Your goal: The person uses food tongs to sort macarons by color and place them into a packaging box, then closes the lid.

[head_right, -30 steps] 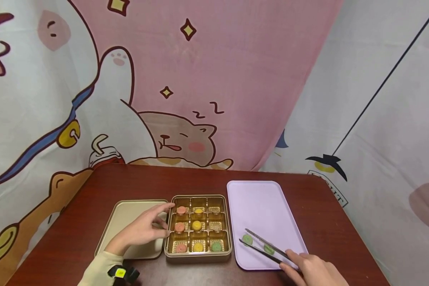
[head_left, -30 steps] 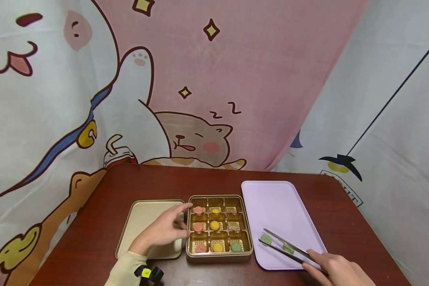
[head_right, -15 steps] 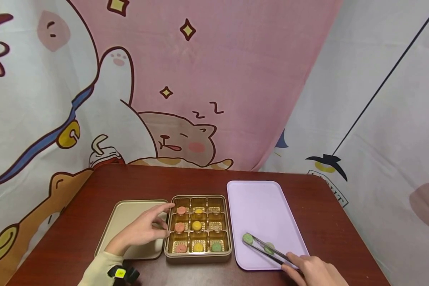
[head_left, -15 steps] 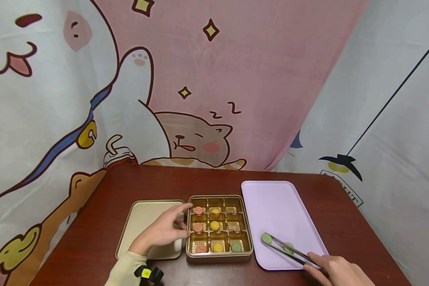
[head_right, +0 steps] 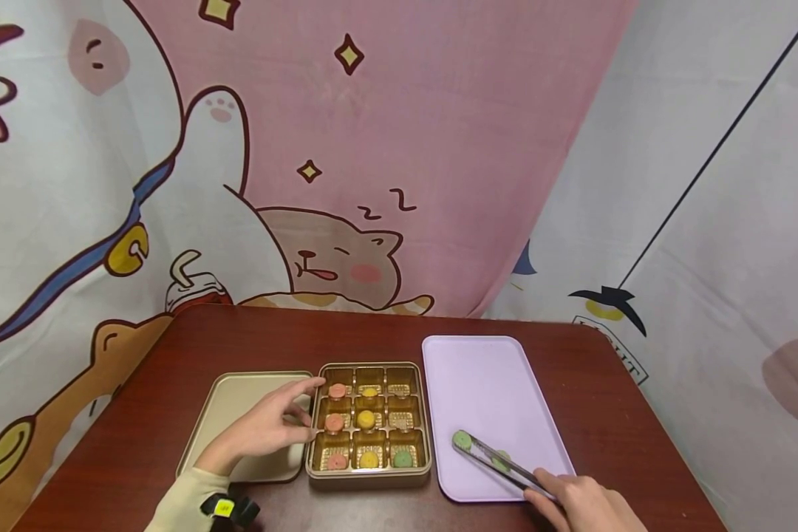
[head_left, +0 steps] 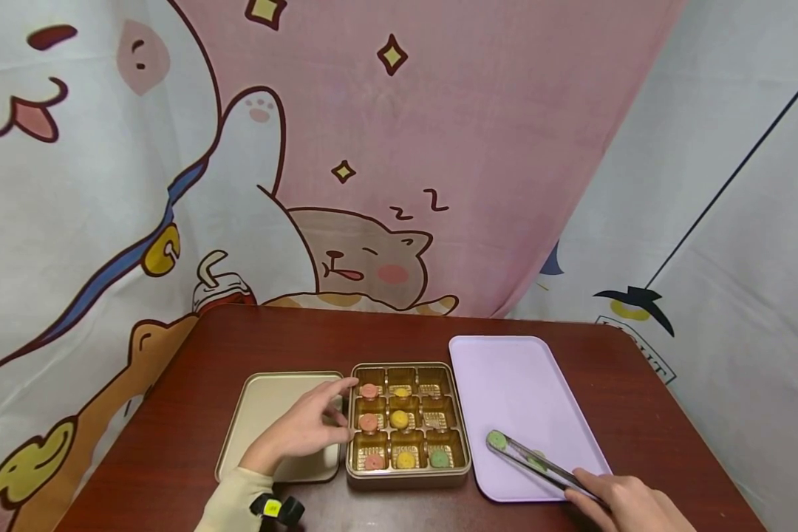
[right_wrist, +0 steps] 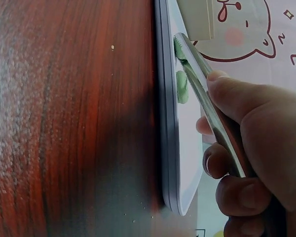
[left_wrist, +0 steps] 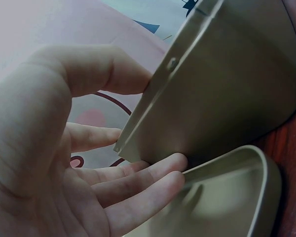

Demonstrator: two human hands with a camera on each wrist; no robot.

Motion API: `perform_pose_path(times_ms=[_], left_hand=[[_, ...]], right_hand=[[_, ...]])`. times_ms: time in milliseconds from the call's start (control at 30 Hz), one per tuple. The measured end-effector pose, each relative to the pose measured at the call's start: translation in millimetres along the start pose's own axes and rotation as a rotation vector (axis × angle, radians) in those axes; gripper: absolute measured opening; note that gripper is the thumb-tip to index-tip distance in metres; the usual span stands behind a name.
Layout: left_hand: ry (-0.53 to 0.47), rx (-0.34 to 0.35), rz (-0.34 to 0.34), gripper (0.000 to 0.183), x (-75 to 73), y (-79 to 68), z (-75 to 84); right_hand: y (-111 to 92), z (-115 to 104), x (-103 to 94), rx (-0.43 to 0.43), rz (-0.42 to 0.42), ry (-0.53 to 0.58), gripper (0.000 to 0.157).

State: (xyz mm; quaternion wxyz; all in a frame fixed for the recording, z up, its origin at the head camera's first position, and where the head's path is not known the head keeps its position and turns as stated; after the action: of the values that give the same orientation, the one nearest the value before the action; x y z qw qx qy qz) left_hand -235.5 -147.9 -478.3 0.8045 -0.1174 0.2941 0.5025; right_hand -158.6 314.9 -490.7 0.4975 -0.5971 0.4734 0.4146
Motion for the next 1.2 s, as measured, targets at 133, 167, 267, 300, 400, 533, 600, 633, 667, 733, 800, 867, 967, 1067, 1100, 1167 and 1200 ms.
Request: perform_pose_path(times_ms=[133,167,267,300,400,533,600,633,667,733,800,867,967,1067,1100,1167,1200], left_hand=[[0.0,-0.003,0.001,0.088,-0.2,-0.2,0.6],[0.0,-0.004,0.001,0.088,-0.2,-0.2,0.6],[0.004,-0.006,0.001,0.088,-0.3,0.2,0.2],[0.005,-0.007,0.001,0.088,-0.2,0.5,-0.2],[0.008,-0.006,0.001,0.087,-0.6,1.4,-0.6],[0.009,-0.006,0.0,0.088,-0.8,1.8,-0.5],[0.01,-0.007,0.001,0.087,-0.8,1.3,-0.5],[0.01,-0.006,0.001,0.087,-0.7,1.0,-0.5],[0.011,-0.006,0.002,0.087,-0.6,0.7,-0.6],[0.011,-0.004,0.003,0.087,-0.4,0.3,-0.9],[0.013,-0.001,0.003,0.087,-0.1,0.1,-1.2],[0.014,0.002,0.003,0.087,-0.1,0.0,-1.3],[0.013,0.006,0.005,0.087,-0.2,0.1,-1.1],[0.008,0.008,0.005,0.087,0.0,0.0,-0.4],[0.007,0.008,0.005,0.087,0.1,0.1,-0.1],[0.004,0.008,0.006,0.087,0.2,0.1,0.4],[0.003,0.008,0.006,0.087,0.1,0.0,0.8]], right_hand=[[0,0,0.7,0.005,0.005,0.005,0.054],[-1,-1,0.4,0.007,0.008,0.004,0.052],[-1,-3,-1.8,0.016,0.022,0.001,0.041],[-1,-4,-2.4,0.016,0.028,-0.003,0.039],[-1,-5,-4.6,0.015,0.044,-0.006,0.037],[-1,-5,-7.0,0.009,0.061,0.003,0.044],[0,-4,-7.4,0.003,0.067,0.008,0.05],[0,-4,-8.0,0.004,0.072,0.011,0.052],[0,-4,-8.0,0.001,0.074,0.012,0.055],[0,-5,-9.6,0.0,0.088,0.017,0.056],[-1,-7,-12.0,-0.002,0.108,0.018,0.051],[-2,-9,-14.5,-0.015,0.138,0.016,0.046],[-5,-12,-19.3,-0.04,0.196,0.004,0.037],[-7,-16,-23.9,-0.07,0.26,0.0,0.035],[-7,-17,-25.4,-0.077,0.277,0.003,0.036],[-7,-18,-27.9,-0.09,0.304,0.011,0.038],[-8,-19,-29.1,-0.097,0.316,0.016,0.04]])
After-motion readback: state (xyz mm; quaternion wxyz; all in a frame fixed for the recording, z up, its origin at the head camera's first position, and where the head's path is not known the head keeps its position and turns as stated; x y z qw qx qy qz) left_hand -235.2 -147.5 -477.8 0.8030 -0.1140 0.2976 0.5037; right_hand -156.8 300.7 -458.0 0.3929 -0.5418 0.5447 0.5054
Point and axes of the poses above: each hand's wrist, its own y-axis towards the middle knuckle, its own x-axis out of the palm, z = x × y, the point moved 6 cm from there along y, towards the middle knuckle, and after that the axes turned 3 degrees about x, right-handed, at the moved point
